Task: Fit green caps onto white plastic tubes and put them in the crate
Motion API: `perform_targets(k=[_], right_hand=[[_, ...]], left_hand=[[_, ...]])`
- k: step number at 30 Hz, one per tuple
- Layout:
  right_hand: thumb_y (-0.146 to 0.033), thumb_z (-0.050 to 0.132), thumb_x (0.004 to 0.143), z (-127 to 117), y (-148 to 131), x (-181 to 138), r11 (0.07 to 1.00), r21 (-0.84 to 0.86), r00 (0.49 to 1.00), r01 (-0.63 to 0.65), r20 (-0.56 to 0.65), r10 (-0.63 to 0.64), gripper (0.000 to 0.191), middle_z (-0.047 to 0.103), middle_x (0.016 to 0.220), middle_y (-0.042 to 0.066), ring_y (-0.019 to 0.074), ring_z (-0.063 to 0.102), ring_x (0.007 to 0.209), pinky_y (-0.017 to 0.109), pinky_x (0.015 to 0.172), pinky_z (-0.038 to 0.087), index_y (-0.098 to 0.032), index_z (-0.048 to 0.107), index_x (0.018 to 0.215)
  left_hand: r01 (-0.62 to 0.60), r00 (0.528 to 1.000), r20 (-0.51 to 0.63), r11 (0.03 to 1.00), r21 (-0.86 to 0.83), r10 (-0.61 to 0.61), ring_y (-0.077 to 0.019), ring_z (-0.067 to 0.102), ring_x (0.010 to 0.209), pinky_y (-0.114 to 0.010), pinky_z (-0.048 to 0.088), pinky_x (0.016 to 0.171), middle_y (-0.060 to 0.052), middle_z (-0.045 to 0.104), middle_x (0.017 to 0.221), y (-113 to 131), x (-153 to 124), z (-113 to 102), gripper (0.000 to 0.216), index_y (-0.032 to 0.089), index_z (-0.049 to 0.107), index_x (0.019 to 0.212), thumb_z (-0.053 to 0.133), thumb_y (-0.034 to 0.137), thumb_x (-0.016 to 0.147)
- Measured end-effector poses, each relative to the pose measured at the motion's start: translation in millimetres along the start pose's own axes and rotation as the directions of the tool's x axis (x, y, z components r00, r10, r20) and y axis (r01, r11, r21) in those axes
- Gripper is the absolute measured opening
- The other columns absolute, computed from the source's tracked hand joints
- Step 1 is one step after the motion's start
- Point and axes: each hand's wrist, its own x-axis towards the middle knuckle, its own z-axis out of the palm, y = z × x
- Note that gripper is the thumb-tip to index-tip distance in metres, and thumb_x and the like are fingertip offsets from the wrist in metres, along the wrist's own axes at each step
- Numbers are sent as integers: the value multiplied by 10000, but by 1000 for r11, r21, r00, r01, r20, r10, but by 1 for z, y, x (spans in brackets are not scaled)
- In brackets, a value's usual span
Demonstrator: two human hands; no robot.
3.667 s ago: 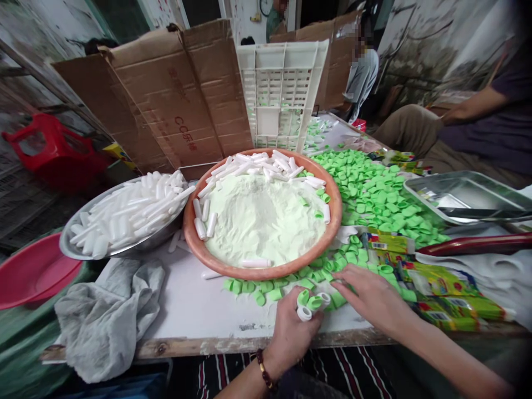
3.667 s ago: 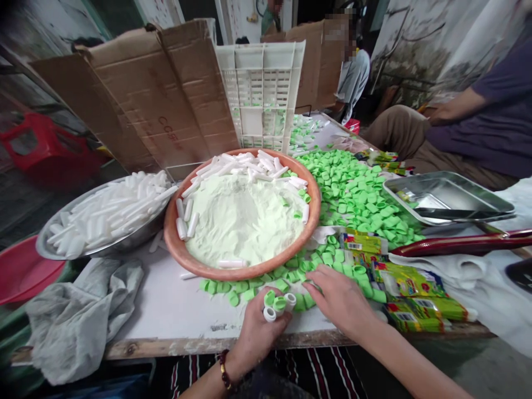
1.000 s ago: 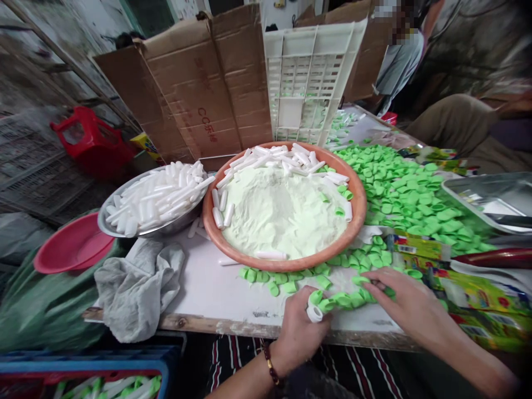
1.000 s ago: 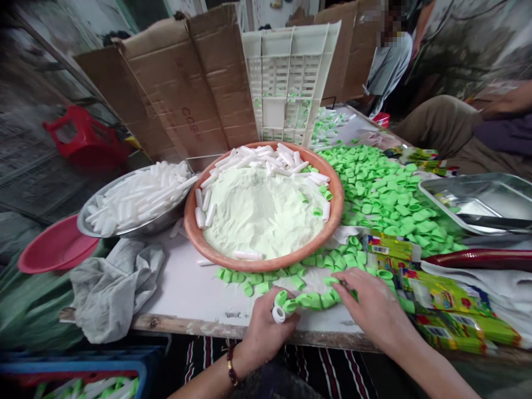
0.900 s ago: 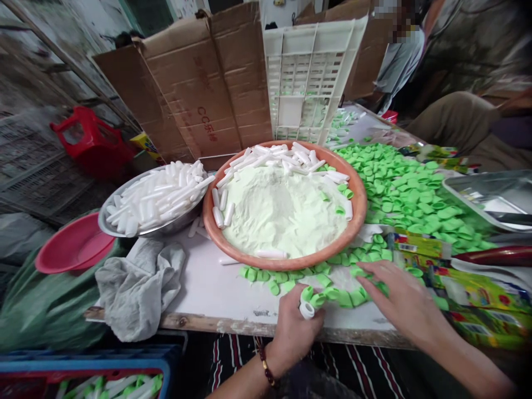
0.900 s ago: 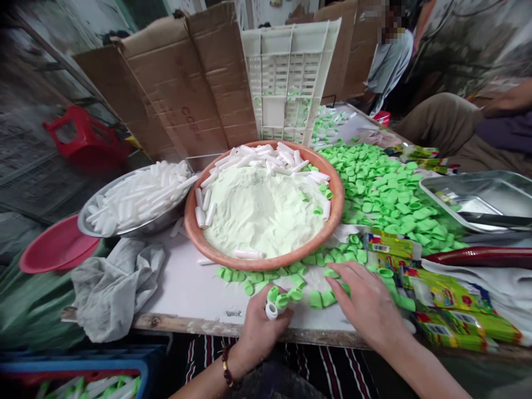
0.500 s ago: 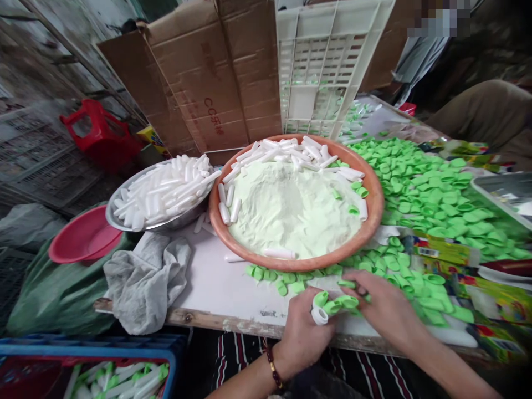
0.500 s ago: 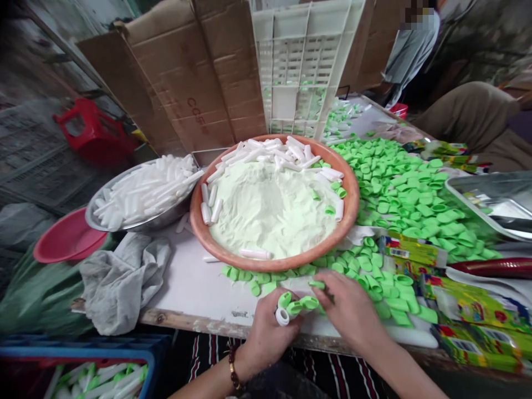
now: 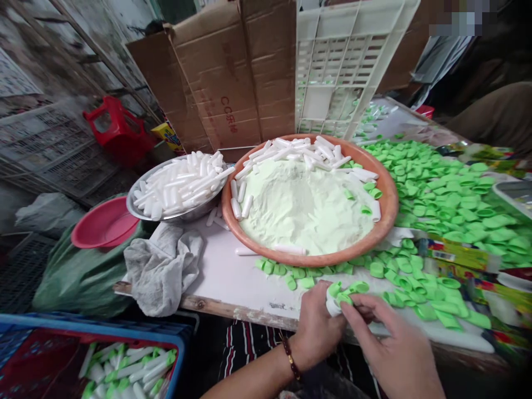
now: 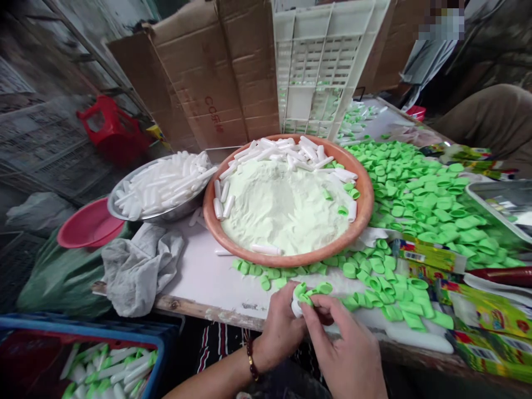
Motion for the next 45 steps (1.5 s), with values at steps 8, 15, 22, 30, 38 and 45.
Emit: perform_targets(k=[8, 15, 22, 30, 38, 45], right_hand=[[-512, 514, 872, -4, 0, 11, 1000, -17, 992, 6, 122, -3, 311, 680, 665, 1, 168, 614, 562, 253, 526, 486, -251, 641, 760], [-434, 516, 879, -18, 2, 28, 987, -86, 934, 135, 343, -98, 328, 585, 538, -25, 138, 538, 474, 253, 462, 413, -251, 589, 617], [-397, 514, 879, -17, 2, 28, 984, -87, 940, 155, 319, -119, 324, 570, 517, -23, 135, 516, 442, 253, 433, 404, -251, 563, 593], [-434, 529, 895, -30, 31, 23, 989, -106, 990, 104, 103, -93, 248, 715, 776, -8, 157, 657, 676, 247, 637, 511, -263, 683, 804], [-467, 497, 875, -26, 98, 79, 940, -290, 983, 182, 85, -164, 358, 666, 813, 80, 240, 629, 770, 362, 707, 493, -174, 702, 897], [-474, 622, 824, -43, 45, 52, 996, 78, 986, 33, 162, -46, 228, 700, 816, -11, 172, 642, 721, 258, 647, 500, -258, 691, 859]], left_hand=[[-77, 997, 33, 995, 60, 75, -181, 595, 784, -274, 459, 728, -37, 678, 883, -2, -1, -2, 69, 177, 624, 872, 617, 146, 811], [-208, 977, 78, 960, 189, 197, -223, 570, 858, -331, 429, 776, -83, 651, 932, -21, -7, 5, 124, 165, 588, 959, 535, 138, 851], [-199, 978, 115, 952, 233, 176, -247, 553, 901, -374, 422, 808, -111, 641, 968, -20, -6, 7, 144, 159, 575, 997, 474, 183, 897], [-91, 996, 19, 990, 111, 89, -206, 574, 909, -326, 446, 828, -55, 647, 989, -18, -4, 2, 282, 186, 600, 1040, 550, 54, 797], [27, 997, -72, 997, 72, -21, -179, 612, 865, -283, 454, 819, -19, 688, 946, -4, 1, -1, 300, 178, 640, 995, 560, 17, 755], [32, 999, -3, 994, 103, -32, -152, 579, 747, -242, 429, 700, 9, 668, 810, -8, 0, -3, 205, 164, 643, 847, 596, 7, 724]])
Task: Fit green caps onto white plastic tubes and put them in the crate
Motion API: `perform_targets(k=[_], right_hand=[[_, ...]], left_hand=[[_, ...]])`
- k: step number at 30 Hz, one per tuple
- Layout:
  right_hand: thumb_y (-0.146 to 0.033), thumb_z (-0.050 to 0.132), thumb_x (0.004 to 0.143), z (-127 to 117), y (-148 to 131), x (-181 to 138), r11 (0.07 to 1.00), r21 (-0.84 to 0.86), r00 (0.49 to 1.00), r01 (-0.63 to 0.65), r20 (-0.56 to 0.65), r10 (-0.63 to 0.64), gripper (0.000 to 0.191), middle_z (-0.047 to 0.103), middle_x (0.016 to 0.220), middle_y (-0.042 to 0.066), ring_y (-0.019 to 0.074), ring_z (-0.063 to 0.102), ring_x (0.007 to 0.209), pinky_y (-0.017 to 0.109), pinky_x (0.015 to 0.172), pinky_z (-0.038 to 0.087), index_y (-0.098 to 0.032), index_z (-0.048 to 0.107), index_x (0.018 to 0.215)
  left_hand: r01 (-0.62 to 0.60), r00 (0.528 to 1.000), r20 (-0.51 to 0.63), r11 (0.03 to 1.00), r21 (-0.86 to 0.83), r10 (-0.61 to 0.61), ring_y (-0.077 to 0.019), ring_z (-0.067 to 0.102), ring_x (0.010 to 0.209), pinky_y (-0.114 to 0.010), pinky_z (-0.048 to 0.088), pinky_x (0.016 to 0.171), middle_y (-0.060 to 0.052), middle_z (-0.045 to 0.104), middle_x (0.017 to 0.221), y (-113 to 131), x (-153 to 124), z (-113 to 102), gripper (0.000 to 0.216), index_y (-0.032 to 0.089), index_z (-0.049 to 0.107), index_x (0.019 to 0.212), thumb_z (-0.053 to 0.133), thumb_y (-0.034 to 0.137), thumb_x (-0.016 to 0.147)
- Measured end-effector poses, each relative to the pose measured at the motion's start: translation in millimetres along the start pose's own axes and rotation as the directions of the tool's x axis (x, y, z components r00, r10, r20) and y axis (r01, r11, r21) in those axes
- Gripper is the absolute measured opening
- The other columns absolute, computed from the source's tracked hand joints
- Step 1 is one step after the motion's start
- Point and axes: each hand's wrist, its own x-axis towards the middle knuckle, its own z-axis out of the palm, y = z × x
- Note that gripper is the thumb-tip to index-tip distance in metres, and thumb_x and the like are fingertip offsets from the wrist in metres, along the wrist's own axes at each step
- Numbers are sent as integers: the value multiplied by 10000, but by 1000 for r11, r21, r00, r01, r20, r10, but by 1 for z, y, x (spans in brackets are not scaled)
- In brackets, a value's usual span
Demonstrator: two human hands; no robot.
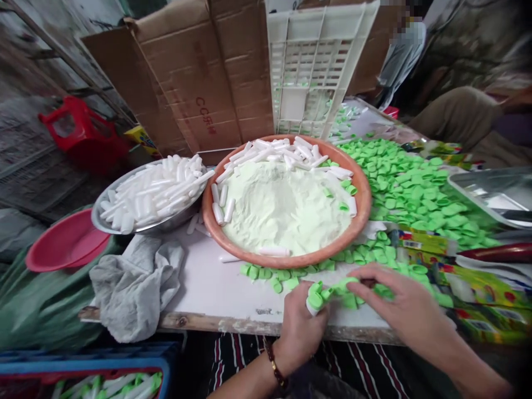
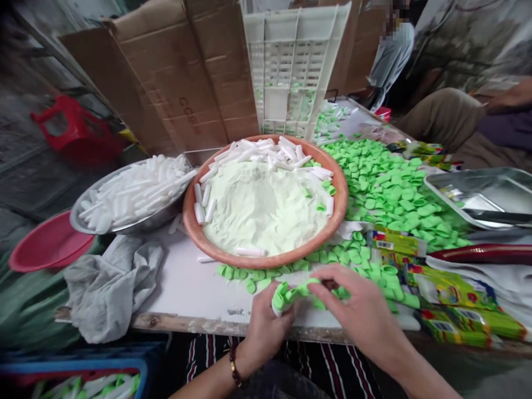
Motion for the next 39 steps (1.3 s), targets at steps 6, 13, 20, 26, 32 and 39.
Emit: perform_targets(k=[6, 13, 20, 26, 32, 39], right_hand=[[-418, 578, 866, 9, -21, -5, 996, -82, 999, 28, -24, -30, 185, 682, 798, -20, 160, 629, 740, 262, 696, 484, -270, 679, 819], [-524, 572, 834, -2, 0, 9, 966, 81, 962, -245, 145, 232, 317, 669, 692, 6, 175, 629, 659, 248, 594, 491, -228, 686, 821], [-568, 586, 784, -2, 40, 3, 937, 17, 937, -348, 52, 347, 381, 721, 756, 27, 210, 664, 688, 273, 618, 522, -213, 710, 842], [-501, 491, 869, 1, 48, 1, 965, -200, 985, -169, -64, 160, 413, 726, 886, 67, 204, 648, 688, 327, 661, 535, -197, 694, 1063], [-342, 473, 913, -5, 55, -16, 923, -361, 989, 136, -4, -148, 267, 679, 960, 73, 200, 645, 837, 335, 770, 523, -210, 684, 1009], [-270, 476, 892, 14, 56, -24, 859, -461, 975, 222, 81, -209, 245, 660, 983, 94, 241, 631, 886, 406, 804, 485, -207, 689, 997]], left_hand=[[10, 999, 40, 1000, -13, -10, -161, 586, 768, -257, 435, 724, -8, 673, 840, -1, 0, 1, 104, 165, 651, 895, 644, 120, 801], [-7, 1000, 25, 1000, 7, 6, -171, 602, 784, -263, 442, 726, -25, 682, 858, -1, 2, 1, 68, 171, 658, 907, 631, 177, 844], [25, 1000, 2, 1000, 14, -25, -176, 628, 803, -266, 459, 746, -15, 694, 867, -2, 2, 2, 140, 177, 664, 920, 634, 108, 802], [25, 1000, 7, 999, 26, -25, -173, 634, 815, -268, 462, 760, -6, 702, 880, 1, 3, 1, 175, 187, 670, 930, 623, 92, 792], [-3, 1000, -10, 1000, 27, 3, -180, 634, 822, -272, 473, 774, -8, 707, 891, 3, 1, 0, 175, 187, 671, 931, 625, 102, 785], [-7, 1000, -25, 998, 56, 9, -172, 633, 814, -272, 473, 774, 1, 701, 878, 2, 1, 2, 185, 191, 661, 932, 632, 88, 781]])
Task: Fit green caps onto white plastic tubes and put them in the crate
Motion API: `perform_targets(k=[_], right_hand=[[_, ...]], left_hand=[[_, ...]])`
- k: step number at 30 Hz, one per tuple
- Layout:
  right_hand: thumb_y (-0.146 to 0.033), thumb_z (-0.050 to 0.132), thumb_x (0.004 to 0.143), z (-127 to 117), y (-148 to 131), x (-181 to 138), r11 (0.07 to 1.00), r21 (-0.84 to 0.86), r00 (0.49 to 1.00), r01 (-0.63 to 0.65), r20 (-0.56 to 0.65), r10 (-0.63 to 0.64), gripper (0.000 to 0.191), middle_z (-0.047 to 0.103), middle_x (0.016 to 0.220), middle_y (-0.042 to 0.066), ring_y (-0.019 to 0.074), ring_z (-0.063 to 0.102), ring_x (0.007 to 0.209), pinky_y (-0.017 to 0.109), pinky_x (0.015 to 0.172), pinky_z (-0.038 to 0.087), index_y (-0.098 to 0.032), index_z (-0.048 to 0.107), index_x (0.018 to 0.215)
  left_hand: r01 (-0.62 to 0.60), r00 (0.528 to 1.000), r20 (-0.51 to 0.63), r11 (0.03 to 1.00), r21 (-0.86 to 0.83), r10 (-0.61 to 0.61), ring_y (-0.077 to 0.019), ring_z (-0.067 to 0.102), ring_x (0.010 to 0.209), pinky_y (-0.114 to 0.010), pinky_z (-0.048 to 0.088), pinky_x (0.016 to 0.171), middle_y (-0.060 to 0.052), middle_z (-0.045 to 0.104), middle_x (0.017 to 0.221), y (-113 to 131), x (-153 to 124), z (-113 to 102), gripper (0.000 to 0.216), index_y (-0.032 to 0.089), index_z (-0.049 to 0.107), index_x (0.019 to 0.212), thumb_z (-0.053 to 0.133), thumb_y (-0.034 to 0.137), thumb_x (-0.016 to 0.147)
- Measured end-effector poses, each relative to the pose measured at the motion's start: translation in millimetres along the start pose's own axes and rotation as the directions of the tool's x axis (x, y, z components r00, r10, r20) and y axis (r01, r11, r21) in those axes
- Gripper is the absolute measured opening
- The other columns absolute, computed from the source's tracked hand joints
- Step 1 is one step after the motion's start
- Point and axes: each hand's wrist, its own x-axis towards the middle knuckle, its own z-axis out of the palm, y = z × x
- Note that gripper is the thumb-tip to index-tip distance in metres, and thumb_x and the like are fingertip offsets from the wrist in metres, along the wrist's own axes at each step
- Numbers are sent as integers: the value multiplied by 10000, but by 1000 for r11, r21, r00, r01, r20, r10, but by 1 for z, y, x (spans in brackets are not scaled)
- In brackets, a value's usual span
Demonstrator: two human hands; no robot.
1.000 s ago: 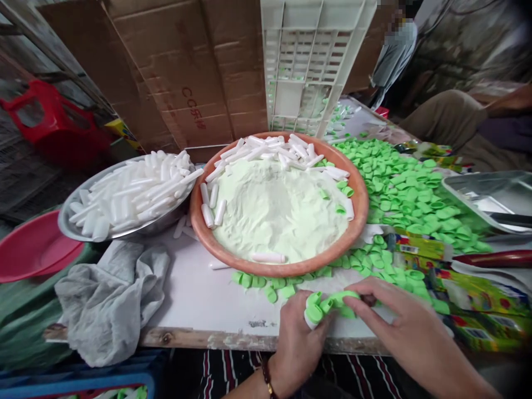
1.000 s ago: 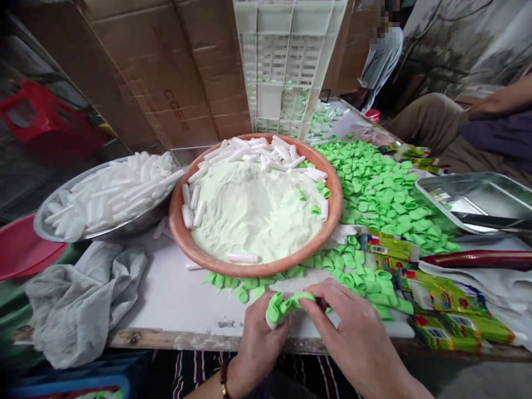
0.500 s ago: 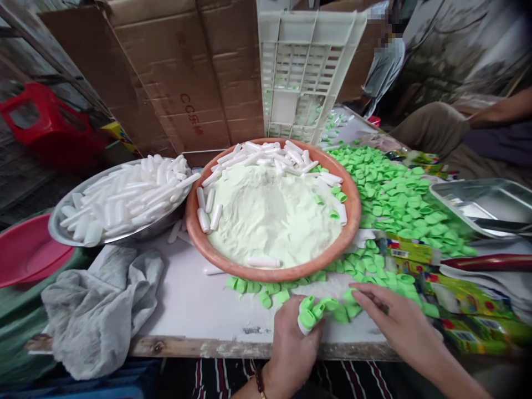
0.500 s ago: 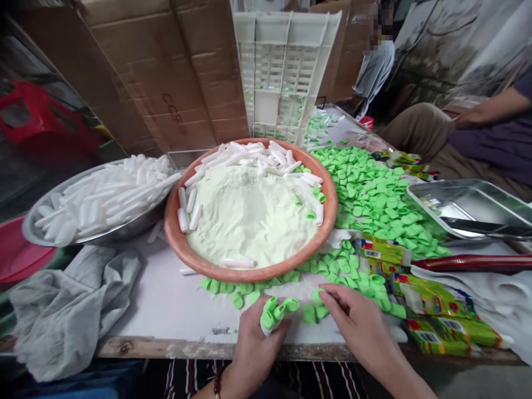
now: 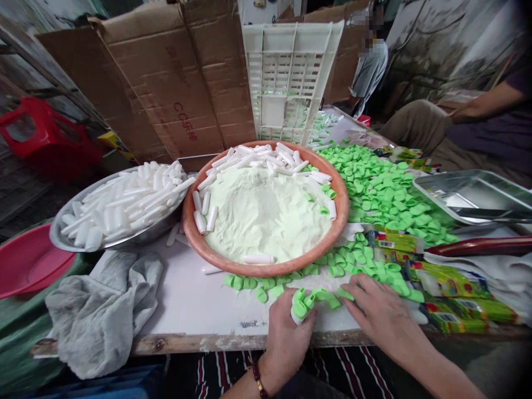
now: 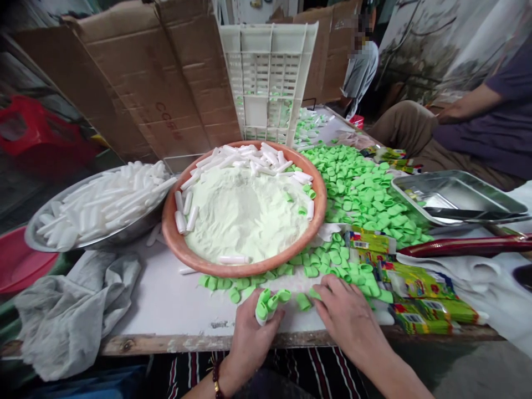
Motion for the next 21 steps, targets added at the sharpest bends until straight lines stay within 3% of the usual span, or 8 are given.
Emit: perform_targets(k=[3, 6, 8, 11, 15, 21], right_hand=[[-397, 496, 887, -3, 4, 10, 953, 196, 968, -231, -51, 245, 275, 688, 863, 73, 222, 647, 782, 366, 746, 508, -197, 684, 893], [-534, 543, 817, -10, 0, 16, 735, 442, 845, -514, 114, 522, 356, 706, 774, 40, 212, 661, 674, 314, 604, 525, -207, 674, 871], [-572, 561, 780, -14, -8, 16, 612, 512, 781, -602, 218, 586, 388, 690, 689, 21, 211, 660, 632, 293, 549, 520, -209, 669, 862], [-573, 591, 745, -15, -21, 15, 559, 563, 765, -608, 229, 602, 376, 669, 637, 8, 207, 657, 608, 281, 550, 528, -211, 657, 822], [-547, 615, 737, -22, -35, 18, 572, 597, 777, -562, 144, 613, 346, 665, 634, 4, 194, 646, 585, 272, 561, 535, -212, 653, 815], [-512, 598, 791, -31, -53, 23, 646, 611, 849, -457, 83, 522, 311, 668, 640, -5, 180, 643, 612, 255, 602, 528, -217, 657, 869]], left_hand=[[1, 1000, 9, 1000, 7, -1, -171, 634, 815, -268, 469, 769, 1, 698, 876, -1, 0, 0, 201, 190, 663, 929, 628, 70, 772], [13, 1000, 12, 1000, 14, -13, -170, 631, 801, -268, 466, 758, 0, 693, 861, -2, 0, 0, 197, 187, 668, 927, 627, 71, 772], [20, 1000, 15, 1000, 19, -21, -173, 629, 808, -272, 464, 764, -6, 691, 866, -2, 0, 0, 201, 184, 670, 936, 623, 72, 775], [16, 1000, 20, 1000, 13, -17, -174, 629, 814, -274, 462, 768, -10, 694, 875, -2, 0, 1, 203, 183, 671, 947, 624, 77, 780], [-9, 999, 30, 1000, -14, 10, -166, 623, 782, -262, 455, 734, -6, 695, 849, 0, 0, -1, 172, 185, 677, 921, 629, 87, 789], [-30, 999, 25, 999, -23, 30, -160, 605, 762, -257, 447, 719, 0, 681, 831, 0, 0, -2, 183, 179, 664, 889, 625, 55, 760]])
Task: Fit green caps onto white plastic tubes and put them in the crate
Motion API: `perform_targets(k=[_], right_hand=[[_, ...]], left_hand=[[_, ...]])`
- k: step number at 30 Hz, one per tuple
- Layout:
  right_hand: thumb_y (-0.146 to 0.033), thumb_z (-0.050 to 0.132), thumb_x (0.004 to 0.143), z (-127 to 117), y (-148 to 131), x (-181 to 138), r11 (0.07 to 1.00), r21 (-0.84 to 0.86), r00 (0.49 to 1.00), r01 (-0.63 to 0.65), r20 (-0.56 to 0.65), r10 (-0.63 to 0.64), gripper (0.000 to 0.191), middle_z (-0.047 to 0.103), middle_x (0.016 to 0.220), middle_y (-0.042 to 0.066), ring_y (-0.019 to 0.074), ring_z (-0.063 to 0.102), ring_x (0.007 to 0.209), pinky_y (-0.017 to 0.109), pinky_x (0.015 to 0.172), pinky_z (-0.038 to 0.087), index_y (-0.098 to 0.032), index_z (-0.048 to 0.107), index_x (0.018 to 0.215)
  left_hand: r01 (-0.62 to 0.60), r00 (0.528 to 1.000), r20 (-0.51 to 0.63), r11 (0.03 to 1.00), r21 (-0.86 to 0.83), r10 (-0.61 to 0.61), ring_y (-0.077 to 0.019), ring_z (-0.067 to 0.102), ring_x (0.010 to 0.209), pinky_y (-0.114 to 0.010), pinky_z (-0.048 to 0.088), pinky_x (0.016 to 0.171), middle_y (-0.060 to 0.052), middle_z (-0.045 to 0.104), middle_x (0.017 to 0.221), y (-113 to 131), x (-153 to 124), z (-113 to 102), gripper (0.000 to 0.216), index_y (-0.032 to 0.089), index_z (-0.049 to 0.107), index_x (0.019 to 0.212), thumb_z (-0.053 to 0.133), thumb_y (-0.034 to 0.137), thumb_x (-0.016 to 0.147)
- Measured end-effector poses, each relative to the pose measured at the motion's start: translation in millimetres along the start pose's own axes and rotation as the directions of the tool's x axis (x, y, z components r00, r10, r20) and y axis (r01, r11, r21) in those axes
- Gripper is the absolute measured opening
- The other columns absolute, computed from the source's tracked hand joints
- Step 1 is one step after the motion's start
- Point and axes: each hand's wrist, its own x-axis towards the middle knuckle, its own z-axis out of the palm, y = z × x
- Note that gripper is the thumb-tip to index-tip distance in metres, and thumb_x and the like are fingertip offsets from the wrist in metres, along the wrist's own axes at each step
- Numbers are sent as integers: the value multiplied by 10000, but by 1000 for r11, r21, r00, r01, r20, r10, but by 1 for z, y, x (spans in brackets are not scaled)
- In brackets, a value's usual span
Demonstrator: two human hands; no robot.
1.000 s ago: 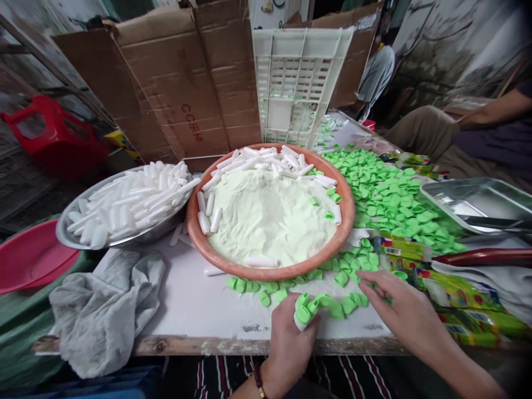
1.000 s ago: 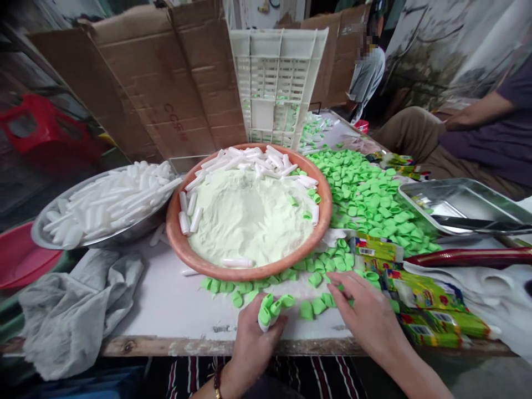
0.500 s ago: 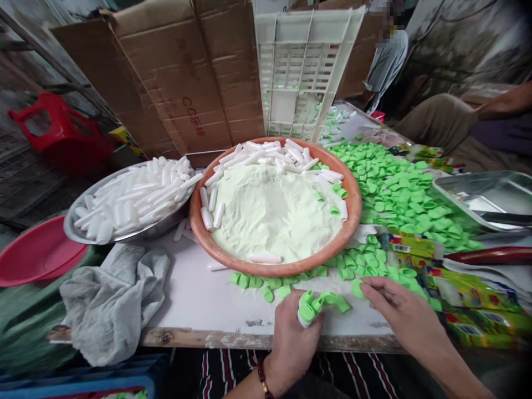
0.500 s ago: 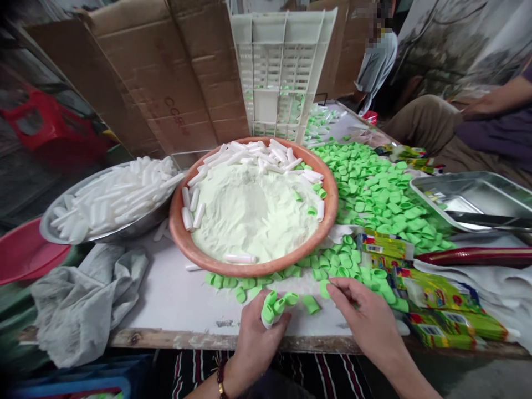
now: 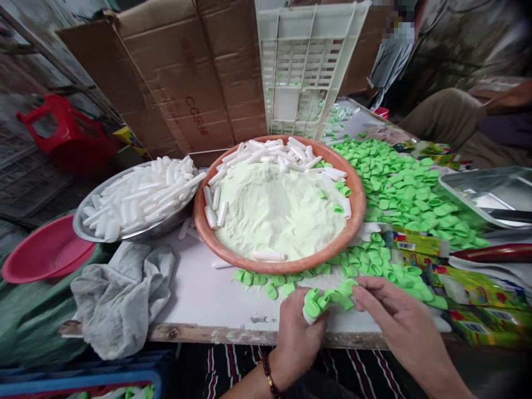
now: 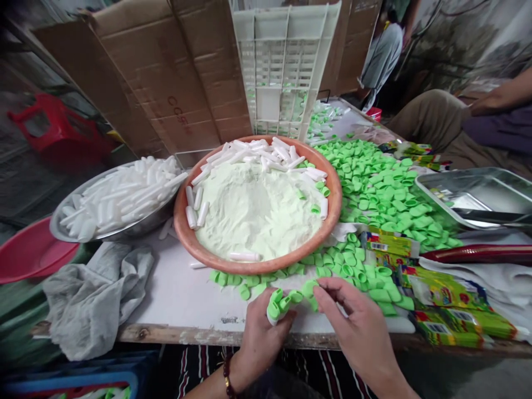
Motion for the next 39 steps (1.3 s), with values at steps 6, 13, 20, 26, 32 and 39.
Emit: perform_targets(k=[6, 13, 20, 26, 32, 39], right_hand=[[-553, 586, 780, -13, 32, -2, 978, -207, 997, -18, -76, 2, 340, 675, 656, 2, 194, 631, 591, 291, 572, 499, -224, 660, 820], [-432, 486, 900, -16, 45, 19, 867, -423, 965, 262, 125, -231, 293, 685, 792, 23, 178, 607, 666, 305, 659, 465, -230, 692, 848], [-314, 497, 866, 25, 45, 67, 664, -604, 883, 441, 158, -443, 205, 605, 804, 78, 234, 588, 793, 344, 702, 443, -183, 637, 794], [-422, 613, 795, 17, 45, 51, 942, -278, 982, 188, 26, -189, 231, 584, 714, 7, 183, 557, 670, 321, 648, 447, -203, 588, 863], [-443, 691, 756, 5, 23, 25, 761, 544, 935, -354, 194, 297, 306, 648, 782, 7, 185, 614, 721, 322, 671, 525, -220, 618, 953], [-353, 696, 762, 17, 25, 19, 479, 735, 868, -480, 318, 382, 153, 708, 862, 31, 204, 673, 838, 341, 783, 576, -238, 622, 831]], left_hand=[[4, 1000, -6, 1000, 12, -4, -163, 610, 765, -260, 451, 722, 2, 683, 827, -2, 0, 1, 148, 179, 658, 878, 625, 80, 773], [40, 999, 17, 998, 41, -41, -168, 619, 784, -269, 453, 740, -3, 689, 848, 0, 0, 1, 85, 177, 650, 889, 634, 149, 811], [32, 999, -24, 999, 41, -31, -154, 609, 736, -256, 452, 711, 13, 681, 794, 0, -2, 3, 140, 177, 653, 850, 621, 70, 766], [49, 999, -5, 998, 50, -49, -166, 620, 752, -260, 453, 708, 1, 693, 817, 1, 0, 2, 135, 182, 661, 877, 642, 99, 772], [37, 999, 35, 998, 50, -39, -170, 606, 757, -267, 447, 712, -11, 685, 830, -1, 0, 2, 113, 172, 651, 892, 631, 123, 793], [25, 1000, -5, 999, 47, -25, -147, 572, 700, -244, 414, 657, 9, 657, 765, -3, -2, 3, 63, 169, 619, 839, 641, 139, 788]])
